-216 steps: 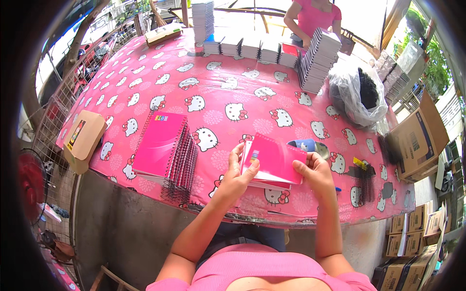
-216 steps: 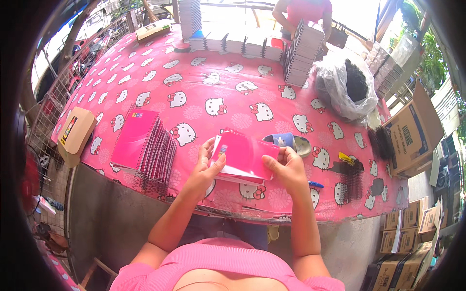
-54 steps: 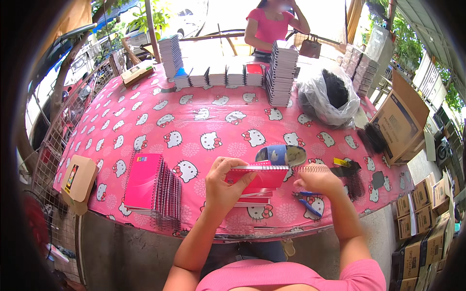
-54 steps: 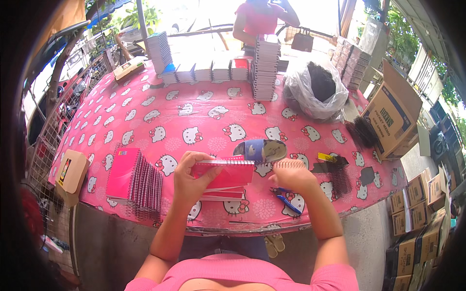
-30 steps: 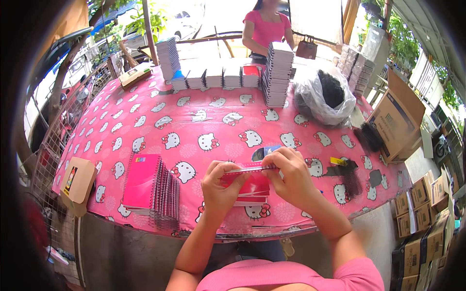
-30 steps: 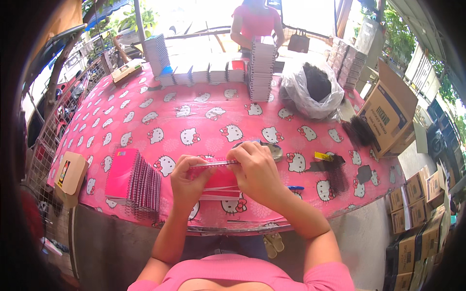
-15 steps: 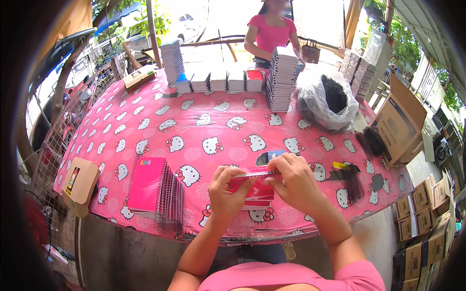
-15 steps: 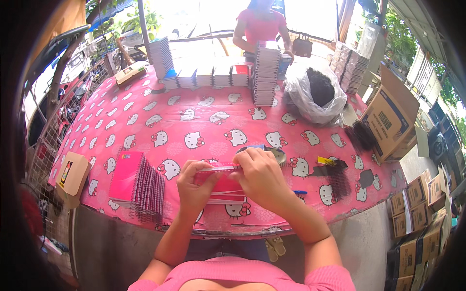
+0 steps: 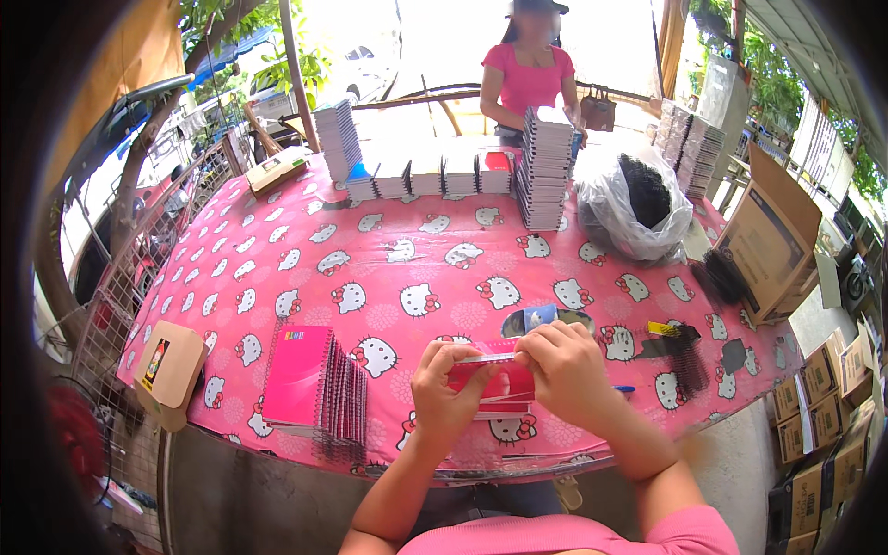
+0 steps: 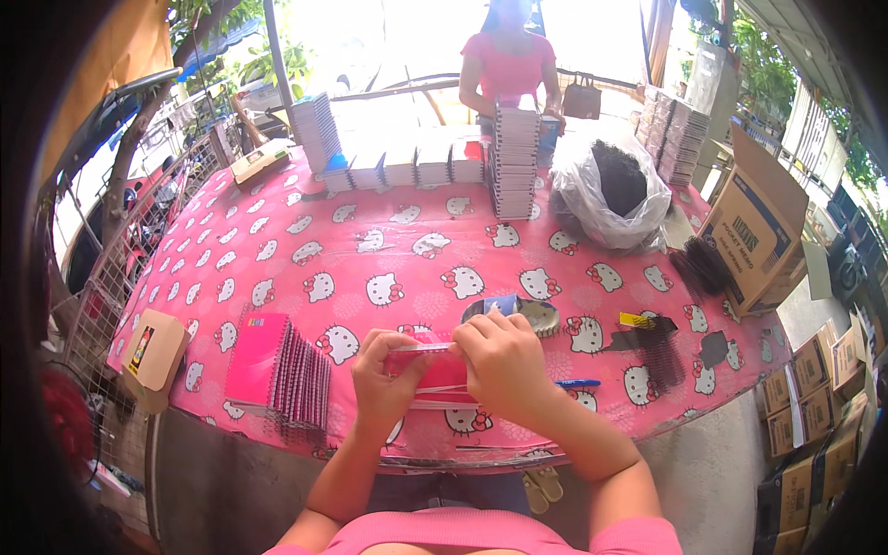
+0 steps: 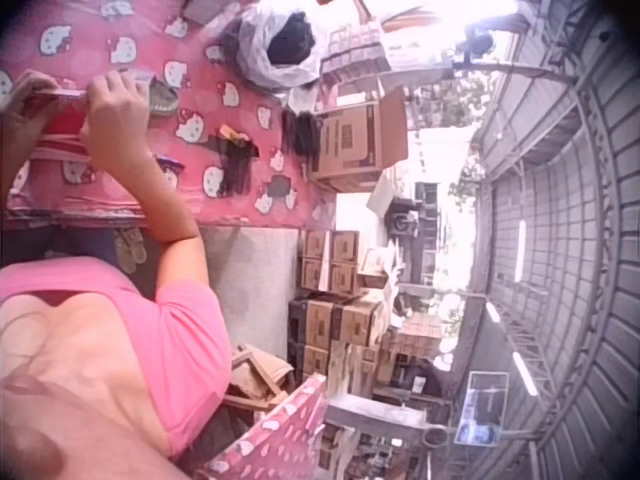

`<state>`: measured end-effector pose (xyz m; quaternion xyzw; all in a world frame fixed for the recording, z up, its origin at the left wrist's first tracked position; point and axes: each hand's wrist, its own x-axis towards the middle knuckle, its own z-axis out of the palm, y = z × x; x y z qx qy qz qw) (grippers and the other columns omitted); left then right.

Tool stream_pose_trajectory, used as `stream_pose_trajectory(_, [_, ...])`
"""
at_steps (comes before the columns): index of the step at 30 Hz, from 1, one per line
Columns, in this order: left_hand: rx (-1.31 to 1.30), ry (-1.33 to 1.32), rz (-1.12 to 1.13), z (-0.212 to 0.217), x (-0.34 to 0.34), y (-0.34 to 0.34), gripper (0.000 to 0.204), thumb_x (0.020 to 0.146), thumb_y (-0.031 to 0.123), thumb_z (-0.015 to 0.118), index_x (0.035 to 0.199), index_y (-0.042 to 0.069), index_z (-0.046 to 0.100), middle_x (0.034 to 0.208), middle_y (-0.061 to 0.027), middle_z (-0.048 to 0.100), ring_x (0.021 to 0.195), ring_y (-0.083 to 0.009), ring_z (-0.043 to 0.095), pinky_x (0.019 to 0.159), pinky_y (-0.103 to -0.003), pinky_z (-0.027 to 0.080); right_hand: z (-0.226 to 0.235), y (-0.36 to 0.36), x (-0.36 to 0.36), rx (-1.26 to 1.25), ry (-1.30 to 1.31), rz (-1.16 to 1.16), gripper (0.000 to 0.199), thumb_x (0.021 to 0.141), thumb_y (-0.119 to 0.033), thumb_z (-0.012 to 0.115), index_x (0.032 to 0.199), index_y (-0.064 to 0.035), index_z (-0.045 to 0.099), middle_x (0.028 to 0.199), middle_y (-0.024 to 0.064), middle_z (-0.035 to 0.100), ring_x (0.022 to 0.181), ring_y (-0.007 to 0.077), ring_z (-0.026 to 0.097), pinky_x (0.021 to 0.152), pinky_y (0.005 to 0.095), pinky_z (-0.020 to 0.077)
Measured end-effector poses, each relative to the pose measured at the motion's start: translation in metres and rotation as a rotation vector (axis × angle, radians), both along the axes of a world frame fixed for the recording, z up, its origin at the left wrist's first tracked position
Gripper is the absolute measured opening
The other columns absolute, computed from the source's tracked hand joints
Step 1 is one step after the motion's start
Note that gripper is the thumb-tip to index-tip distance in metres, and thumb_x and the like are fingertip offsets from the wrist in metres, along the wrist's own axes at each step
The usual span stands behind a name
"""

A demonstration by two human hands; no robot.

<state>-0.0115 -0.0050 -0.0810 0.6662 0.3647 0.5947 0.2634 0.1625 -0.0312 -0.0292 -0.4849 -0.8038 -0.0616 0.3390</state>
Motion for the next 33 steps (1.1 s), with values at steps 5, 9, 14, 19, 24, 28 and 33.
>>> stream_pose_trajectory(5, [0.035,0.006,-0.044,-0.003,-0.004,0.002,0.025,0.072,0.001,0.08,0.091,0.001,0.062,0.092,-0.0064,0.058,0.082,-0.0132,0.059,0.068,-0.026,0.049,0.025,0.039,0.096,-0.398,0.495,-0.152,0.03,0.075,-0.019,0.074,0.096,-0.0005,0.064,0.095,0.015,0.067,0.095,0.0283,0.064,0.082,0.0395,0.0506])
stream_pose_trajectory(9, [0.046,-0.018,-0.08,0.0,0.004,0.004,0.027,0.071,0.005,0.081,0.089,0.002,0.062,0.093,-0.0082,0.059,0.083,-0.0165,0.061,0.071,-0.029,0.052,-0.092,0.076,0.148,-0.274,-0.152,-0.078,0.049,0.07,-0.031,0.078,0.105,-0.0016,0.06,0.094,0.0162,0.066,0.091,0.0315,0.065,0.077,0.0397,0.0529])
stream_pose_trajectory(14, [-0.021,-0.062,-0.099,-0.004,0.008,0.01,0.029,0.068,0.007,0.084,0.087,0.003,0.062,0.092,-0.0073,0.057,0.083,-0.0155,0.061,0.072,-0.028,0.053,-0.133,0.082,0.125,-0.318,-0.303,-0.268,0.051,0.067,-0.029,0.079,0.103,-0.0047,0.053,0.089,0.0158,0.066,0.086,0.0325,0.065,0.072,0.0421,0.0544])
stream_pose_trajectory(19, [-0.003,-0.064,-0.112,-0.006,0.007,0.013,0.03,0.066,0.007,0.084,0.084,0.003,0.061,0.091,-0.0075,0.059,0.081,-0.0163,0.061,0.071,-0.029,0.053,-0.056,0.085,0.105,-0.38,0.718,0.224,0.036,0.069,-0.015,0.076,0.094,-0.0034,0.053,0.081,0.0085,0.062,0.08,0.0155,0.063,0.071,0.0343,0.0525])
stream_pose_trajectory(24, [-0.052,0.045,-0.119,-0.007,0.001,0.011,0.028,0.069,0.002,0.082,0.087,0.003,0.06,0.093,-0.0038,0.057,0.085,-0.011,0.058,0.074,-0.025,0.05,-0.021,0.074,0.085,-0.409,0.302,0.276,0.028,0.072,-0.004,0.075,0.093,-0.0001,0.057,0.085,0.0075,0.064,0.077,0.0114,0.058,0.074,0.0293,0.0495])
stream_pose_trajectory(28, [-0.043,0.079,-0.165,-0.004,0.001,0.01,0.032,0.072,0.0,0.08,0.095,0.002,0.058,0.096,-0.0023,0.055,0.088,-0.0085,0.056,0.077,-0.022,0.048,-0.011,0.064,0.087,-0.684,0.728,0.376,0.033,0.07,-0.001,0.076,0.098,-0.0008,0.058,0.091,0.0065,0.066,0.082,0.0111,0.059,0.072,0.0276,0.05])
stream_pose_trajectory(33, [-0.177,-0.282,-0.201,-0.009,0.008,0.007,0.041,0.076,-0.004,0.075,0.111,0.002,0.053,0.1,-0.0026,0.057,0.092,-0.0092,0.057,0.078,-0.024,0.049,-0.028,0.07,0.089,-0.645,0.956,0.445,0.034,0.068,0.001,0.073,0.098,-0.0005,0.059,0.088,0.0031,0.064,0.081,0.0111,0.058,0.07,0.0285,0.0502])
